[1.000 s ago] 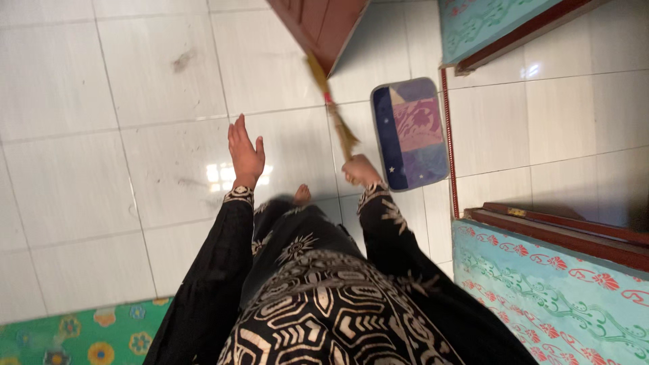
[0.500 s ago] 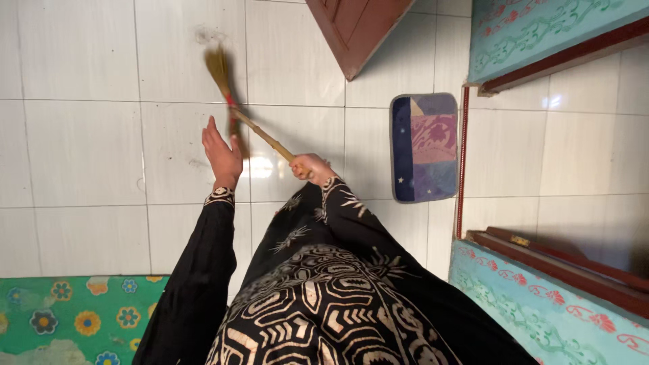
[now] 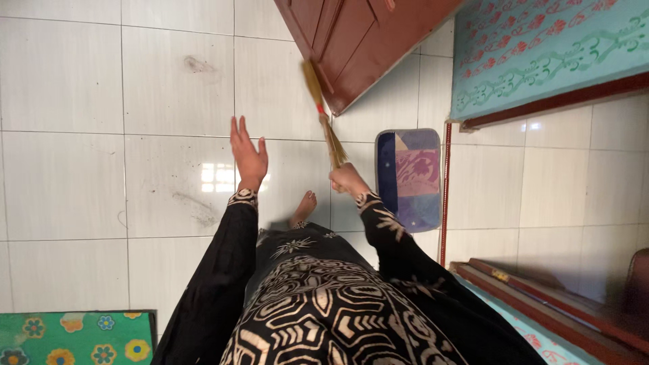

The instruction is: The person sweeps the tiled floor using a broom, moving a floor mat by hand to reach the area underneath, and continues sweeping around the edges of the room and doorways.

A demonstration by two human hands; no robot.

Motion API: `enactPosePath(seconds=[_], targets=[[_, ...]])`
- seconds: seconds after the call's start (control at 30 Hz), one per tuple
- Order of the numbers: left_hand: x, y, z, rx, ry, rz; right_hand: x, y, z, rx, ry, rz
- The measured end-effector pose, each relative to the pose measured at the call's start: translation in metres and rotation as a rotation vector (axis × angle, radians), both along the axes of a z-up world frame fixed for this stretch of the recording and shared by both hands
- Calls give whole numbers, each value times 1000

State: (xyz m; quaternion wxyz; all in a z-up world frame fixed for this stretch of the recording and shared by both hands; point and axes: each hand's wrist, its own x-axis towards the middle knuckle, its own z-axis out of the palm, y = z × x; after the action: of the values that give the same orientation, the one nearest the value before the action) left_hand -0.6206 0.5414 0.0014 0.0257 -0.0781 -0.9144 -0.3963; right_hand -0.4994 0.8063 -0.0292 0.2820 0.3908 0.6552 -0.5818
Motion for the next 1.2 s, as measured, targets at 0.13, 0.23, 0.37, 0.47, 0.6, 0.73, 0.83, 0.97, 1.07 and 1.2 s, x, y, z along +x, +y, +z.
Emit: enactPosePath(seconds=[0.13, 0.23, 0.37, 0.47, 0.6, 0.73, 0.83, 0.97, 1.07, 1.2], targets=[[-9, -28, 9, -39, -43, 77, -44, -49, -69, -151, -13, -101], [-24, -51, 10, -82, -123, 151, -91, -76, -67, -143, -33, 40], [-61, -50, 7, -122, -60, 155, -159, -22, -58, -672, -57, -156], [-103, -25, 7, -121, -29, 131, -200, 11, -45, -990, -55, -264], [-165, 15, 14, -90, 23, 75, -244, 13, -5, -1165, 53, -236], [-216, 50, 20, -77, 8, 48, -290, -10, 33, -919, -56, -158], [-241, 66, 22, -102, 53, -42, -297, -13, 49, -686, 20, -86], [-267, 87, 16, -102, -3, -118, -302, -3, 44, -481, 58, -133], [-269, 104, 10, -103, -21, -157, -299, 9, 34, -495, 54, -257], [-275, 126, 10, -66, -23, -214, -304, 30, 21, -487, 56, -345]])
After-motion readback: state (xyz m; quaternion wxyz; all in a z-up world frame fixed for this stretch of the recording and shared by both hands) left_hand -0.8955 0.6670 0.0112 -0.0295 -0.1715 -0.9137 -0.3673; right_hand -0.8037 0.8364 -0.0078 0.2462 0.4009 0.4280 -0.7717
